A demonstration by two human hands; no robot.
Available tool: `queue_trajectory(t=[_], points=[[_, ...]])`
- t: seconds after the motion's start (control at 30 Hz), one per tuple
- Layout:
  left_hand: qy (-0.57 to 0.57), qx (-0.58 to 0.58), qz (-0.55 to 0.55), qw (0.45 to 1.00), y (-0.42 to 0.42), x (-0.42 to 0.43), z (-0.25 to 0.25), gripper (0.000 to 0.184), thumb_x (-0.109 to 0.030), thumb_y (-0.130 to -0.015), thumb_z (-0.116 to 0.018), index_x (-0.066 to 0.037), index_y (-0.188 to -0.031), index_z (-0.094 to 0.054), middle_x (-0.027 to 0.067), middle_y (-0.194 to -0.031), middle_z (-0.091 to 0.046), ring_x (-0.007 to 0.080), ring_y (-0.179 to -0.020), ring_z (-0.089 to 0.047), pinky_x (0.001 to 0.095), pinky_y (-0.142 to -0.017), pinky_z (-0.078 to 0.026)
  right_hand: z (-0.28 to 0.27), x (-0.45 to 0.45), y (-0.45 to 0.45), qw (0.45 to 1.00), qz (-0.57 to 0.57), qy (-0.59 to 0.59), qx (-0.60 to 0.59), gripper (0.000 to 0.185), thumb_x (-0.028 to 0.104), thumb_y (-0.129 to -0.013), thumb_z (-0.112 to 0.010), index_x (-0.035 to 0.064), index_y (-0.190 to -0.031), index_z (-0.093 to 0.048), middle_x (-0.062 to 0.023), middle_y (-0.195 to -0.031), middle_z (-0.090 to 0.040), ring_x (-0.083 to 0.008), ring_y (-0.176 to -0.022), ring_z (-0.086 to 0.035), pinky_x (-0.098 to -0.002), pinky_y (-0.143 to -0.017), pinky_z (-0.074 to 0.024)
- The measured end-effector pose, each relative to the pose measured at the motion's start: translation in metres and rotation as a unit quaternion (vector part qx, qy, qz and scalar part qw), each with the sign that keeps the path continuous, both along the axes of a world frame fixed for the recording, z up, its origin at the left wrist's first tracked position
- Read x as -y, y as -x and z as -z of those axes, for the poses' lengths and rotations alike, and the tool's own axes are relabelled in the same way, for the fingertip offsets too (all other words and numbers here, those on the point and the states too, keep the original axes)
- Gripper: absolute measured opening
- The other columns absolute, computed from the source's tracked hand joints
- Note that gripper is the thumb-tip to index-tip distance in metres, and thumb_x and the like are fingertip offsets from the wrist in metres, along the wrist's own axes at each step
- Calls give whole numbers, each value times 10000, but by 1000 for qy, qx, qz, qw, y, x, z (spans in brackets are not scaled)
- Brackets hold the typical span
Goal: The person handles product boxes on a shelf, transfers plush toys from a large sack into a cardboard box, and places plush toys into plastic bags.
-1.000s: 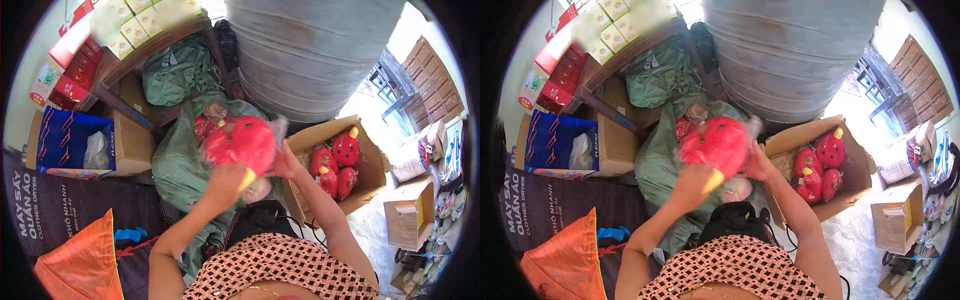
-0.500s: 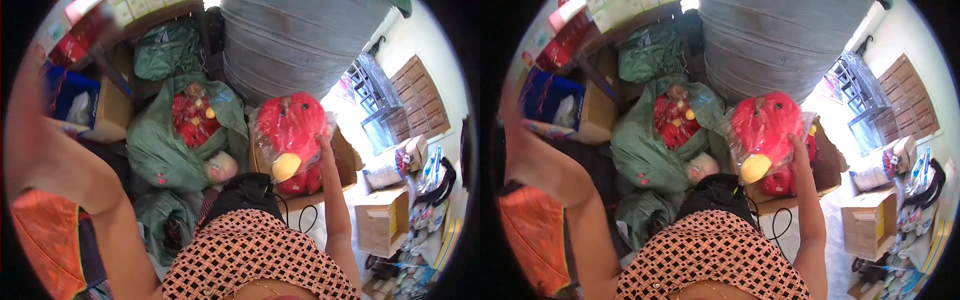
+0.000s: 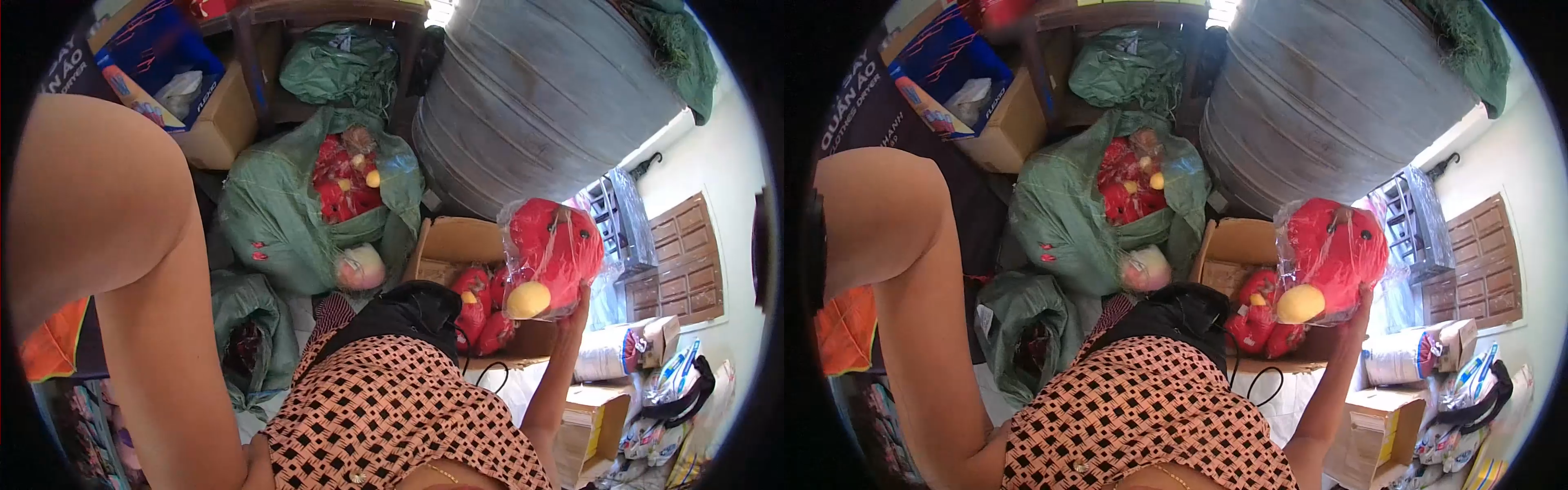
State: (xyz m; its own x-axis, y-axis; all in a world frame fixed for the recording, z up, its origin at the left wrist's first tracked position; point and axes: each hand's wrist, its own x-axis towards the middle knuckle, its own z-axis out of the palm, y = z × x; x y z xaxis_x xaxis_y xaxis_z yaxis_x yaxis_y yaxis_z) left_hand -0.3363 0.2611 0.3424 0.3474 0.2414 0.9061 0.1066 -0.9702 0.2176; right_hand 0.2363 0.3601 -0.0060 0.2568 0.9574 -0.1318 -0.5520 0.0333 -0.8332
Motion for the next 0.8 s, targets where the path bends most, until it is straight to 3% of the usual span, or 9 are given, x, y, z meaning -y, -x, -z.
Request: queue_trajectory(t=[0.33,0.5,0.6,0.67,0.7,0.73,0.8], points=[[28,15,11,999,-8,2,3,641,-434,-830,-573,-149,-1367,-371,85,-1297,-483,233,-1193,-435,459,-992,-331,6,-14,9,999,-10,-6,42,537,300,-852,-603,35,-1288,-436,-128,-1266,-524,-290,-1132,-528,-422,-977,-426],[180,40,85,979,-48,-71,16,675,-471,-836,-556,-167,-1397,-335,86,-1311,-466,234,-1201,-417,473,-991,-320,-11,-27,22,997,22,-60,50,590,262,-834,-626,49,-1330,-388,-135,-1278,-507,-295,-1148,-512,-425,-991,-415],[378,10,118,918,-89,-145,60,696,-493,-839,-546,-179,-1416,-314,86,-1320,-455,234,-1206,-407,482,-990,-313,-24,-36,19,995,0,-103,13,601,224,-809,-624,31,-1321,-374,-153,-1239,-515,-287,-1118,-529,-414,-965,-439],[517,-45,112,848,-121,-194,119,710,-507,-841,-539,-186,-1428,-300,87,-1325,-449,235,-1209,-400,487,-990,-309,-40,-25,26,994,0,-112,8,609,205,-797,-620,22,-1320,-366,-159,-1232,-515,-281,-1113,-534,-406,-956,-450],[566,-105,95,813,-134,-220,158,828,-563,-818,-556,-197,-1465,-192,139,-1424,-332,344,-1226,-401,456,-994,-331,-54,-18,34,995,7,-103,11,618,207,-796,-618,22,-1326,-360,-157,-1240,-513,-280,-1120,-532,-406,-962,-447],[621,-113,107,768,-147,-235,188,914,-598,-800,-565,-208,-1480,-94,155,-1467,-235,396,-1254,-353,530,-1015,-279,-63,-16,38,995,11,-96,14,628,209,-794,-616,22,-1332,-354,-154,-1248,-511,-278,-1128,-530,-406,-968,-444],[708,-27,104,698,-182,-245,232,965,-575,-794,-600,-219,-1481,-24,161,-1471,-219,401,-1262,-342,586,-1005,-266,-61,-12,41,993,1,-119,8,674,208,-777,-633,26,-1353,-334,-148,-1271,-500,-277,-1143,-521,-403,-986,-429]])
